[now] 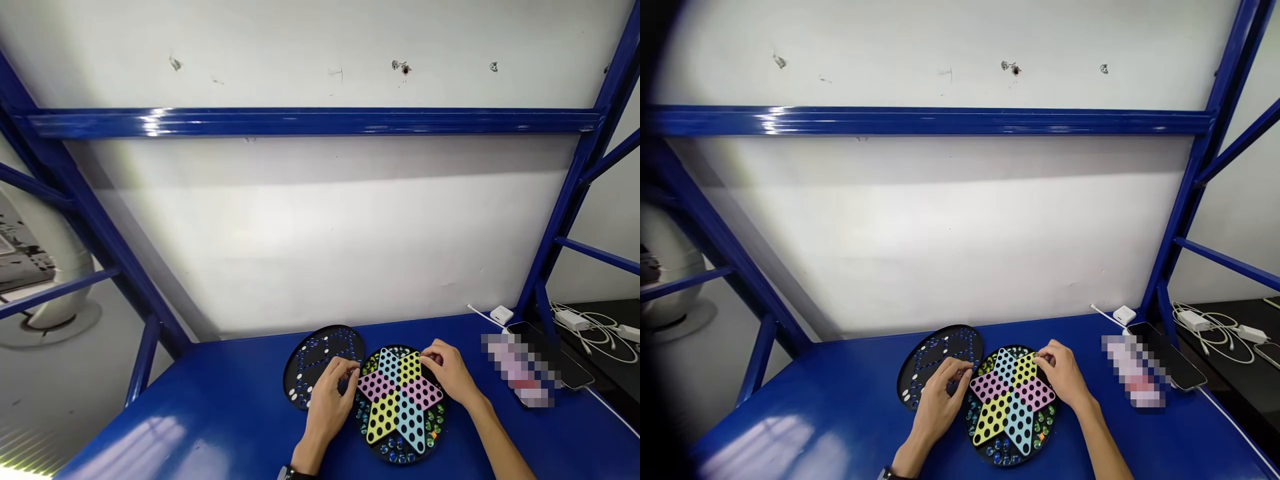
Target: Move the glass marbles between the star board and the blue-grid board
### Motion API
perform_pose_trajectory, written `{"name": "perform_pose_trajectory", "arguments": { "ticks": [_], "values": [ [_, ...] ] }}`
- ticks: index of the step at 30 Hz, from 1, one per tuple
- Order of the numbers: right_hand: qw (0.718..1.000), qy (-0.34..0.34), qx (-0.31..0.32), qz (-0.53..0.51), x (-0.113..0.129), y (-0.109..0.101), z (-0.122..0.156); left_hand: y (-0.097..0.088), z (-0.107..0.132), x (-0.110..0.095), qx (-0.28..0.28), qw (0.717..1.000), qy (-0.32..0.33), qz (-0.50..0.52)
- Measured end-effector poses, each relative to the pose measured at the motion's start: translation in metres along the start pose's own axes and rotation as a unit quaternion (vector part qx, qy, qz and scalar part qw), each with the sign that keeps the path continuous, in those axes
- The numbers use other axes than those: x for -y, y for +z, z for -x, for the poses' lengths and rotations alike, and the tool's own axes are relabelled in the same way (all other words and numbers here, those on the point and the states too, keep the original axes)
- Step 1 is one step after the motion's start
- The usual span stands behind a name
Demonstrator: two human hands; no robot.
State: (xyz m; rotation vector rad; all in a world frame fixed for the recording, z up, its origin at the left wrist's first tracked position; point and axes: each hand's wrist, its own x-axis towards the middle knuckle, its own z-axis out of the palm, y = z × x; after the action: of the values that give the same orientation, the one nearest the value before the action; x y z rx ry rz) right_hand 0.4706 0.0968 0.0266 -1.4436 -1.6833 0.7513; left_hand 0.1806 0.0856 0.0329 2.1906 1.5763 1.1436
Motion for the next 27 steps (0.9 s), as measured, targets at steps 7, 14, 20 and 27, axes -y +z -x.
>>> {"name": "perform_pose_trajectory", "arguments": {
  "ticks": [7, 14, 20, 27],
  "values": [
    [0.984, -0.015, 0.104, -0.147, 0.043, 0.045, 0.014, 0.025, 0.013, -0.023, 0.019, 0.983, 0.182, 0.0],
    [0.967, 0.007, 0.143, -0.211, 0.051, 0.06, 0.02, 0.038, 0.017, -0.021, 0.003, 0.978, 0.205, 0.043],
    [0.98, 0.025, 0.095, -0.173, 0.049, 0.05, 0.018, 0.01, 0.001, 0.006, -0.02, 1.0, -0.004, 0.008],
    [0.996, 0.021, -0.033, 0.074, 0.015, 0.021, 0.01, -0.011, 0.001, 0.048, 0.057, 0.978, -0.19, -0.071]
  ]
}}
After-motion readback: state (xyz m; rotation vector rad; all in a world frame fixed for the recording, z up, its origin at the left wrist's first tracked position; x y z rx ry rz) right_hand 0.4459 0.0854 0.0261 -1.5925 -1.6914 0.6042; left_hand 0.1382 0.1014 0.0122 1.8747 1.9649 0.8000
